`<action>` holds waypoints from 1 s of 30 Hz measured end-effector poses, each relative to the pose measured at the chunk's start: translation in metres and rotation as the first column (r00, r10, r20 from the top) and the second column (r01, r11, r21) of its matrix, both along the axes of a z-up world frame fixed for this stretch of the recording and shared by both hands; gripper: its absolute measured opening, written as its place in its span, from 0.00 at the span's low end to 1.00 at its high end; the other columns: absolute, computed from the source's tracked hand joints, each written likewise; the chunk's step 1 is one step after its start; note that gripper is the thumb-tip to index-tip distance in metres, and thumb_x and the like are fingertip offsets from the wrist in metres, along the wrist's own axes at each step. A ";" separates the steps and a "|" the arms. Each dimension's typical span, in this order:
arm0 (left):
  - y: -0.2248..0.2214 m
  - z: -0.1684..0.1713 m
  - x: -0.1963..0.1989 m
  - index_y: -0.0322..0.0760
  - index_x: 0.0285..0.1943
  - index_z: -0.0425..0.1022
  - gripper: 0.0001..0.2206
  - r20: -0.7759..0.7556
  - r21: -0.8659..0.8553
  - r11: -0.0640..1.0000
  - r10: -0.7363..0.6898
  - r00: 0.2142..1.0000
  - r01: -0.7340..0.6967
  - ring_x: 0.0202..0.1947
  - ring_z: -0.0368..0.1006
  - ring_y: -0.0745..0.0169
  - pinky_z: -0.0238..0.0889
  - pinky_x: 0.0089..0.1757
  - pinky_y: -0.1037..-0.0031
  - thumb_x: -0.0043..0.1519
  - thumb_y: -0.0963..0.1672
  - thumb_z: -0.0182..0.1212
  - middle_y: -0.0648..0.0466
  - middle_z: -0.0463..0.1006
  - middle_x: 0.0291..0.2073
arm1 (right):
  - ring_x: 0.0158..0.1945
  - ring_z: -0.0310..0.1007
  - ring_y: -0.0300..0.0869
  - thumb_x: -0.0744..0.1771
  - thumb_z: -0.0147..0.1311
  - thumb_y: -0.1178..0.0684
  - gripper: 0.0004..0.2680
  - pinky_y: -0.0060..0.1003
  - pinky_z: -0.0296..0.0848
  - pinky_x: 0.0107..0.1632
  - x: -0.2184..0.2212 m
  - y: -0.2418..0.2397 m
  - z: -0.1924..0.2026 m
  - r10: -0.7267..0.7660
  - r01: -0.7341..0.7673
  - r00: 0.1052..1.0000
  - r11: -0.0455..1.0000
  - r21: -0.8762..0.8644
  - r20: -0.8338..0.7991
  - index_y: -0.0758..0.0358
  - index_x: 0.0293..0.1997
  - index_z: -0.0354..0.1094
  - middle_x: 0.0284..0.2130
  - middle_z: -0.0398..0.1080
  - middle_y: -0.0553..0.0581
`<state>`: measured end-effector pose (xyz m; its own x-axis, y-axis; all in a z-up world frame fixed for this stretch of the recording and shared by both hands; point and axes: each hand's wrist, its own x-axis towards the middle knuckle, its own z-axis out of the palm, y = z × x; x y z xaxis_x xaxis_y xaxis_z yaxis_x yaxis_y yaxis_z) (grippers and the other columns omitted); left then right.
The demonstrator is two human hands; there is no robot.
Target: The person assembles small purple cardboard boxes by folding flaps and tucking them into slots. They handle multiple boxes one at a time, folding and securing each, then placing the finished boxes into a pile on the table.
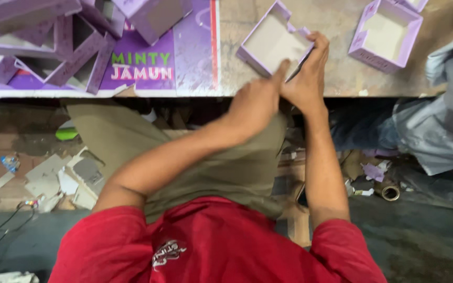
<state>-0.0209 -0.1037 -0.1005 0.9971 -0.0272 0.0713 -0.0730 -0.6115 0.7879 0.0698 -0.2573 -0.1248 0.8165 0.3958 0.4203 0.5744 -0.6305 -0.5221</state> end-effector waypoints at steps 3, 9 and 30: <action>0.026 0.001 0.009 0.40 0.74 0.64 0.22 0.000 -0.121 0.992 -0.023 1.000 0.023 0.29 0.79 0.35 0.72 0.36 0.51 0.68 0.41 0.53 0.34 0.79 0.26 | 0.68 0.56 0.61 0.61 0.77 0.45 0.37 0.54 0.59 0.74 0.003 0.001 0.003 0.007 -0.007 0.999 1.000 0.013 -0.034 0.69 0.65 0.45 0.62 0.54 0.70; 0.115 0.021 0.020 0.33 0.74 0.62 0.26 0.119 0.303 0.923 0.208 0.971 -0.235 0.26 0.77 0.35 0.68 0.29 0.51 0.63 0.37 0.53 0.38 0.77 0.24 | 0.69 0.56 0.67 0.58 0.78 0.44 0.26 0.56 0.59 0.69 -0.001 0.002 0.017 0.050 -0.052 0.996 0.999 -0.015 -0.076 0.64 0.51 0.62 0.66 0.52 0.75; 0.101 0.106 0.043 0.50 0.63 0.78 0.18 0.287 0.492 0.853 -0.345 0.894 0.171 0.24 0.78 0.44 0.68 0.27 0.56 0.63 0.46 0.58 0.45 0.80 0.24 | 0.50 0.67 0.34 0.74 0.53 0.43 0.18 0.31 0.66 0.56 -0.052 0.045 0.039 0.576 0.077 0.692 0.540 0.838 -0.435 0.70 0.63 0.63 0.48 0.70 0.50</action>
